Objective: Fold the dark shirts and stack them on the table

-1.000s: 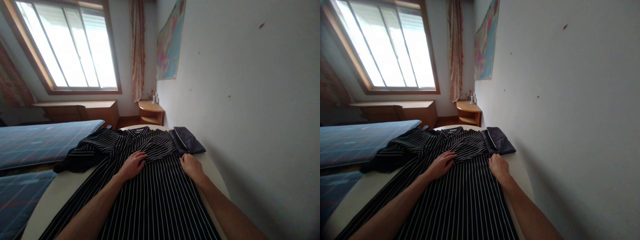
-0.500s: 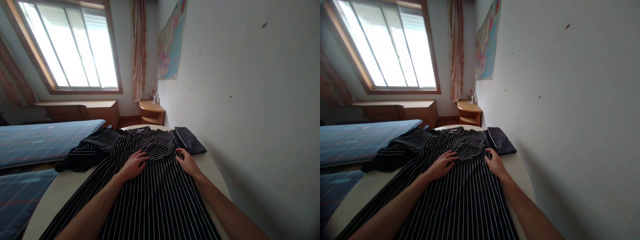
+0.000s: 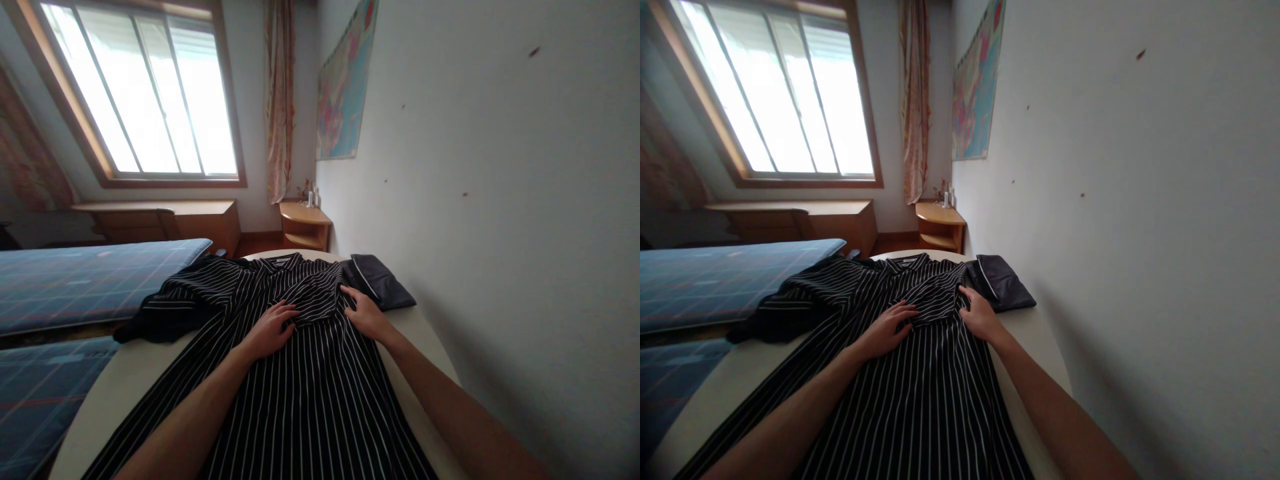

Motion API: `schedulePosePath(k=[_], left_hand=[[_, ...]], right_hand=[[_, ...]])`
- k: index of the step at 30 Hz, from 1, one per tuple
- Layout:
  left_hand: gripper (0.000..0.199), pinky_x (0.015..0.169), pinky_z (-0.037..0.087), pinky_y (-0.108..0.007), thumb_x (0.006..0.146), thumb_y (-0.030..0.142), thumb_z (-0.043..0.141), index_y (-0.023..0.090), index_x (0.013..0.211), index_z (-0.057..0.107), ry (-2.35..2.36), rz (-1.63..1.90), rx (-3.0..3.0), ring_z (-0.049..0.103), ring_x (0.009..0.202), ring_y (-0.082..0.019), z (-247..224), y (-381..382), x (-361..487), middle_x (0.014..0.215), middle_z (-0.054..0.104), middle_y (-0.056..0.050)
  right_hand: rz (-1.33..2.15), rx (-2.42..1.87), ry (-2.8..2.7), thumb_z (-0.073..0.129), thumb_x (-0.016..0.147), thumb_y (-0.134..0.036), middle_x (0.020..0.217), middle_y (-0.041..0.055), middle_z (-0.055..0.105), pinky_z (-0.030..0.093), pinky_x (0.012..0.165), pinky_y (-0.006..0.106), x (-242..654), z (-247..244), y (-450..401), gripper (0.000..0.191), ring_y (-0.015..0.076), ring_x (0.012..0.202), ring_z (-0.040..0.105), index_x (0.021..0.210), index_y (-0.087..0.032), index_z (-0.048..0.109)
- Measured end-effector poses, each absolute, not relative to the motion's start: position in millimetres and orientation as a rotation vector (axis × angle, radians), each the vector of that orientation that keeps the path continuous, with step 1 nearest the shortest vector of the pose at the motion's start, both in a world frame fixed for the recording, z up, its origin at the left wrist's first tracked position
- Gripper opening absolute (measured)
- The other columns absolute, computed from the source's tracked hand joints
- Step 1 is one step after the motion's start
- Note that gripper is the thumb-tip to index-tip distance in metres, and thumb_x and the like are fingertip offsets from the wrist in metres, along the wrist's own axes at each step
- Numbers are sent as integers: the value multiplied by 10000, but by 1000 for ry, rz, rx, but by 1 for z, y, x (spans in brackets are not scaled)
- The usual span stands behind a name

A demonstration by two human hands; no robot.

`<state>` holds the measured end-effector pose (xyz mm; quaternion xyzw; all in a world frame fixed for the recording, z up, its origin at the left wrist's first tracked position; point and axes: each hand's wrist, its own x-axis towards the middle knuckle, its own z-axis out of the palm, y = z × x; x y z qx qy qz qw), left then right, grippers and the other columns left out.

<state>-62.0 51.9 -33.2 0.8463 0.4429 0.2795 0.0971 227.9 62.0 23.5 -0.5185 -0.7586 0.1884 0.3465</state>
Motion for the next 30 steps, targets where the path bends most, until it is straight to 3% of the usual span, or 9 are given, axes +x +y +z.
schedulePosePath(k=[6, 10, 15, 18, 24, 27, 30], left_hand=[[556, 1122, 398, -438, 911, 291, 513, 199, 1452, 420, 1298, 1045, 2200, 551, 1280, -240, -31, 55, -64, 1368, 601, -92], [596, 1139, 369, -433, 957, 273, 392, 218, 1538, 273, 1285, 1107, 2028, 543, 1290, -202, -32, 60, -68, 1374, 604, -69], [505, 1190, 295, -415, 961, 263, 348, 206, 1448, 472, 1251, 1049, 2103, 441, 1382, -194, -36, 64, -69, 1471, 517, -60], [465, 1185, 304, -446, 968, 283, 360, 195, 1384, 549, 1307, 1007, 2169, 453, 1368, -214, -37, 65, -67, 1429, 558, -69], [438, 1162, 340, -456, 976, 320, 406, 202, 1368, 562, 1383, 1001, 2218, 478, 1342, -226, -38, 64, -64, 1397, 584, -76], [455, 1152, 359, -437, 974, 316, 415, 183, 1391, 537, 1391, 1003, 2238, 494, 1329, -223, -38, 64, -63, 1402, 577, -90], [457, 1146, 370, -425, 961, 297, 424, 173, 1384, 544, 1414, 994, 2254, 506, 1320, -226, -36, 64, -63, 1394, 583, -95]], right_hand=[[446, -1226, -2173, 486, 737, -51, 1484, 181, 472, 280, 1204, 407, 168, 44, 57, 687, 249, 1395, 425, 1424, -52, 492], [557, -1134, -2313, 488, 765, -48, 1529, 205, 398, 259, 1214, 412, 132, 32, 48, 691, 257, 1441, 347, 1454, -33, 440], [716, -1075, -2402, 554, 768, -77, 1551, 207, 357, 254, 1213, 424, 120, 2, 38, 721, 280, 1464, 293, 1474, -57, 407], [720, -1075, -2368, 610, 764, -127, 1520, 205, 399, 287, 1189, 419, 127, -1, 32, 711, 282, 1431, 354, 1450, -81, 430], [698, -1315, -2288, 691, 750, -213, 1193, 120, 634, 455, 956, 359, 152, 18, 7, 639, 241, 1079, 613, 1350, -161, 479], [795, -1386, -2303, 719, 744, -255, 1013, 80, 677, 466, 818, 325, 163, 27, -3, 610, 225, 909, 639, 1306, -156, 503], [884, -1389, -2292, 754, 729, -289, 970, 59, 664, 447, 760, 291, 168, 32, -10, 615, 200, 857, 619, 1289, -154, 538]])
